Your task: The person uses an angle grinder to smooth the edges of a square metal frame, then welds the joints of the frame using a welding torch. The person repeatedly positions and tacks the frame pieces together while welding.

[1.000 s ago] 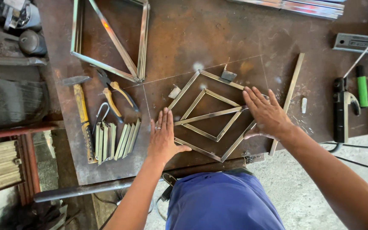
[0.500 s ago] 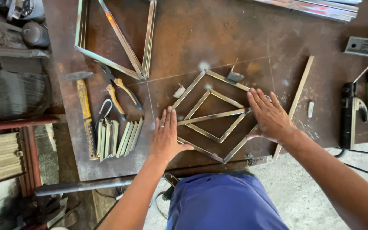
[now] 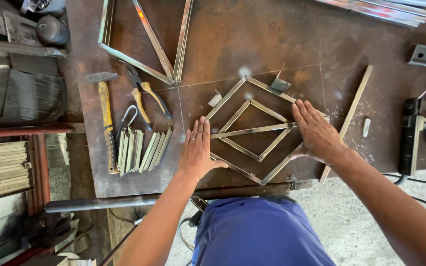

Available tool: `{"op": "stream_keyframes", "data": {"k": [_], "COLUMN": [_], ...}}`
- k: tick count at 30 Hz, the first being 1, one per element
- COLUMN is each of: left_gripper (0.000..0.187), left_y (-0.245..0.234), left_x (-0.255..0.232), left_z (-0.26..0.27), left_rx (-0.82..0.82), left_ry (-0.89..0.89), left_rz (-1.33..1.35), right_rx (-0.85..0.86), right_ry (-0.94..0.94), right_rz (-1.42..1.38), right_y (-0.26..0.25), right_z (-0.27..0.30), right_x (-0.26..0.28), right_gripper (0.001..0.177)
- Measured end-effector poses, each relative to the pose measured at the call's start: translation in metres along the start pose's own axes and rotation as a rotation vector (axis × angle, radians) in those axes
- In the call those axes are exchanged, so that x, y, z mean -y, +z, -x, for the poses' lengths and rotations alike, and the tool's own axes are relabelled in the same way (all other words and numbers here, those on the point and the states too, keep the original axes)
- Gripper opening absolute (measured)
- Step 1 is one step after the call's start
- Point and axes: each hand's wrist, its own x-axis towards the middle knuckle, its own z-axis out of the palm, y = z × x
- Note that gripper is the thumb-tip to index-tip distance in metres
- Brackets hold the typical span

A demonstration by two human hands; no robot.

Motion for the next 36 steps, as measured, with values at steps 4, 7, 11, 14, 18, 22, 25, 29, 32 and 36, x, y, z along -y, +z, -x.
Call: {"op": "stream_keyframes", "data": {"k": [4, 7, 11, 14, 18, 22, 25, 29, 32, 36], "left_gripper": [0.150, 0.150, 0.151, 0.151, 0.150, 0.149, 0.148, 0.148, 0.150, 0.153], "left_y": [0.003, 0.005, 0.006, 0.005, 0.003, -0.010, -0.031, -0.034, -0.038, -0.040], "left_x": [0.002, 0.002, 0.003, 0.002, 0.001, -0.015, -0.053, -0.098, -0.111, -0.115], "left_z": [-0.001, -0.002, -0.003, -0.003, -0.001, 0.002, 0.000, -0.027, -0.052, -0.074], "left_rx": [0.017, 0.040, 0.035, 0.035, 0.062, 0.017, -0.085, -0.139, -0.085, -0.003], "left_ry": [-0.006, -0.012, -0.017, -0.017, -0.032, -0.015, 0.036, 0.201, 0.195, 0.169], "left_rz": [0.019, 0.028, 0.024, 0.018, 0.021, 0.001, 0.027, 0.046, 0.038, -0.026], "right_rx": [-0.009, 0.013, 0.045, 0.039, 0.030, 0.086, 0.117, 0.164, 0.178, 0.157], "right_ry": [-0.009, -0.002, 0.010, 0.014, 0.006, 0.018, 0.037, 0.040, 0.039, 0.039], "right_rz": [0.023, 0.011, 0.001, 0.006, 0.000, 0.062, 0.059, 0.057, 0.053, 0.038], "right_y": [0.002, -0.001, -0.005, -0.001, 0.006, -0.002, -0.009, -0.008, -0.003, 0.000], "right_z": [0.000, -0.002, -0.005, -0.004, -0.003, -0.004, -0.004, -0.007, -0.009, -0.007], "right_x": [-0.001, 0.000, 0.002, 0.001, -0.003, 0.001, 0.005, 0.005, 0.002, 0.001], "right_gripper": [0.164, 0.166, 0.166, 0.167, 0.166, 0.163, 0.162, 0.166, 0.168, 0.172]}}
